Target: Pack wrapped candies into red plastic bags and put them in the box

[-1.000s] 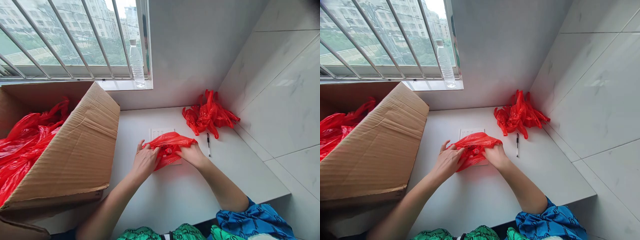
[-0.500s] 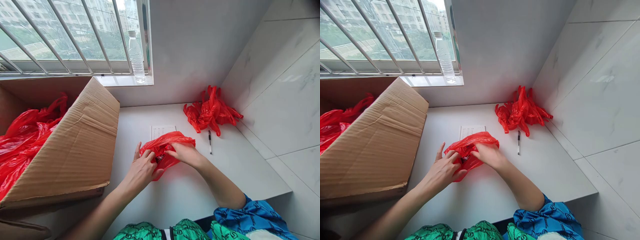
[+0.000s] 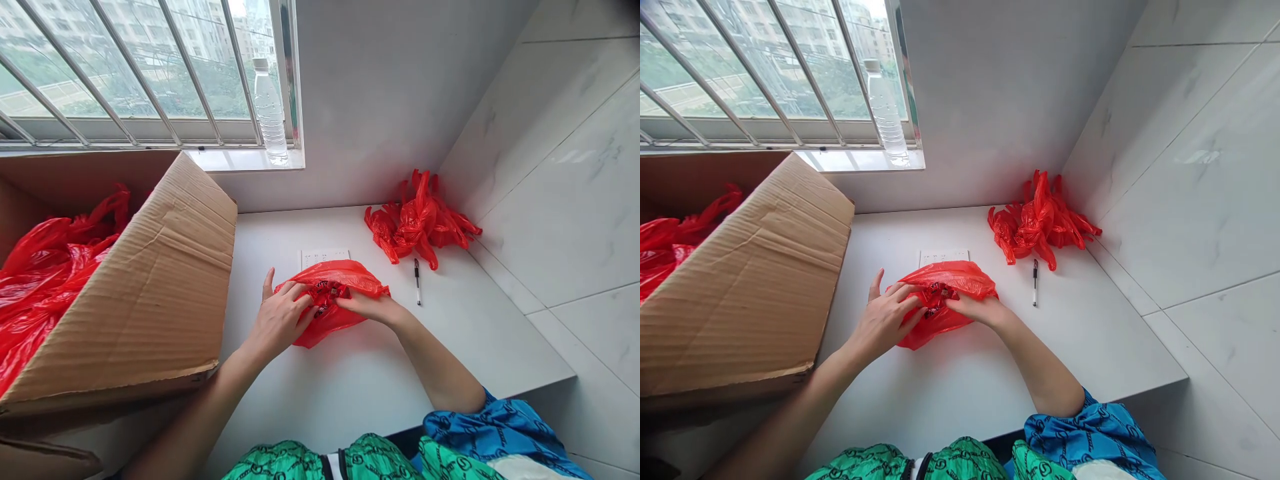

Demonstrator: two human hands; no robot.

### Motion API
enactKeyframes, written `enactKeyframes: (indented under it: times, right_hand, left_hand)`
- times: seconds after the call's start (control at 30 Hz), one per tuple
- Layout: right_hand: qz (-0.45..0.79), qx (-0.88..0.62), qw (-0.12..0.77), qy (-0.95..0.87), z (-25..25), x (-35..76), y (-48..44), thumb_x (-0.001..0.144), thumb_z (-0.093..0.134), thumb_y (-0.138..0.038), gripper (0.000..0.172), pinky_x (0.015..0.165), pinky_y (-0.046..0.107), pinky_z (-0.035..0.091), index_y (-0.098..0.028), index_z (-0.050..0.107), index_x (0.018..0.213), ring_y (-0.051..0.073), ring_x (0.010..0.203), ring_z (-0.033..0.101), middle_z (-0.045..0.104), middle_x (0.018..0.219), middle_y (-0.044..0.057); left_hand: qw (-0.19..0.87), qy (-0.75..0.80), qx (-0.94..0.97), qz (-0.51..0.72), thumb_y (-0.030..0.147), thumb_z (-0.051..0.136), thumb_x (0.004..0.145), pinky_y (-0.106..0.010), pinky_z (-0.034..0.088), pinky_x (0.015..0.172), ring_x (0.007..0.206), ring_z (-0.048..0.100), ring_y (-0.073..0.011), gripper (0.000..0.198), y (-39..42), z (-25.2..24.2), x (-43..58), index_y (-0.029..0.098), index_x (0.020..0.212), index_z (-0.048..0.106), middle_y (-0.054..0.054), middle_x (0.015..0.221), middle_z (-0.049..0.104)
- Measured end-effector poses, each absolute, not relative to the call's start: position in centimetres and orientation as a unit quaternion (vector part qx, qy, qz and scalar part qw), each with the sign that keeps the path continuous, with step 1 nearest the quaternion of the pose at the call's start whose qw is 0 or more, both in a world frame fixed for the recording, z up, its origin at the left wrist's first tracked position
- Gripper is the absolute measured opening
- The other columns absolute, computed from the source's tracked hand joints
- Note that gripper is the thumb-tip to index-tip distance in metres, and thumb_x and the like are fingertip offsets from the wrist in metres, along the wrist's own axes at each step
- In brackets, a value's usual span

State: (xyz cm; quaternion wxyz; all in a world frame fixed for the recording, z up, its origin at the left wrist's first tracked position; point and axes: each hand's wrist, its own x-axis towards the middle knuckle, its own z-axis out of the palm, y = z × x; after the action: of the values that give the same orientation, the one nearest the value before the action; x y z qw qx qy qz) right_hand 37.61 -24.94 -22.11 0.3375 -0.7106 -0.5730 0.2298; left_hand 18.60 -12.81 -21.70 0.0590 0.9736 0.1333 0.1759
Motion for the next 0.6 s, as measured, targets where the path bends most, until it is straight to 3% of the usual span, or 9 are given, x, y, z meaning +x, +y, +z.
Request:
enactKeyframes:
  times: [0.1,0.3,0.47,0.6]
  right_hand:
    - [0.311,-0.678,0.356,-0.563,-20.5,37.5,-25.3,0.091,0.054,-0.029,0.019,0.087,0.038,0.054,-0.027,0.065,0.107,0.021,0.098,0.065,0.070,0.102,0.001]
    - [0.419,-0.648,0.356,-0.527,-20.1,37.0,-25.8,0.093,0.057,-0.039,0.035,0.083,0.034,0.050,-0.040,0.054,0.128,0.018,0.099,0.063,0.066,0.117,-0.004]
    - [0.423,-0.664,0.362,-0.498,-20.3,37.3,-25.8,0.089,0.062,-0.047,0.031,0.081,0.035,0.048,-0.035,0.060,0.117,0.019,0.095,0.063,0.069,0.107,-0.003]
    - [0.384,-0.679,0.351,-0.517,-20.6,37.6,-25.9,0.090,0.061,-0.045,0.026,0.085,0.037,0.052,-0.035,0.062,0.115,0.020,0.100,0.065,0.069,0.114,-0.003]
  left_hand:
    - [0.123,0.184,0.956,0.194,0.038,0.051,0.098,-0.056,0.012,0.121,0.094,0.065,-0.0183,0.018,-13.3,-21.4,19.2,0.024,0.097,0.062,0.002,0.095,0.072]
    - [0.173,0.209,0.947,0.170,0.037,0.043,0.101,-0.053,0.015,0.119,0.090,0.064,-0.0162,0.027,-13.5,-21.5,19.9,0.023,0.084,0.059,0.004,0.087,0.070]
    - [0.168,0.200,0.946,0.190,0.034,0.042,0.102,-0.051,0.013,0.120,0.092,0.063,-0.0152,0.026,-13.4,-21.4,19.6,0.022,0.085,0.058,0.003,0.089,0.069]
    - [0.138,0.192,0.954,0.182,0.033,0.040,0.102,-0.053,0.011,0.120,0.090,0.064,-0.0153,0.029,-13.5,-21.5,19.4,0.022,0.085,0.061,0.003,0.088,0.069]
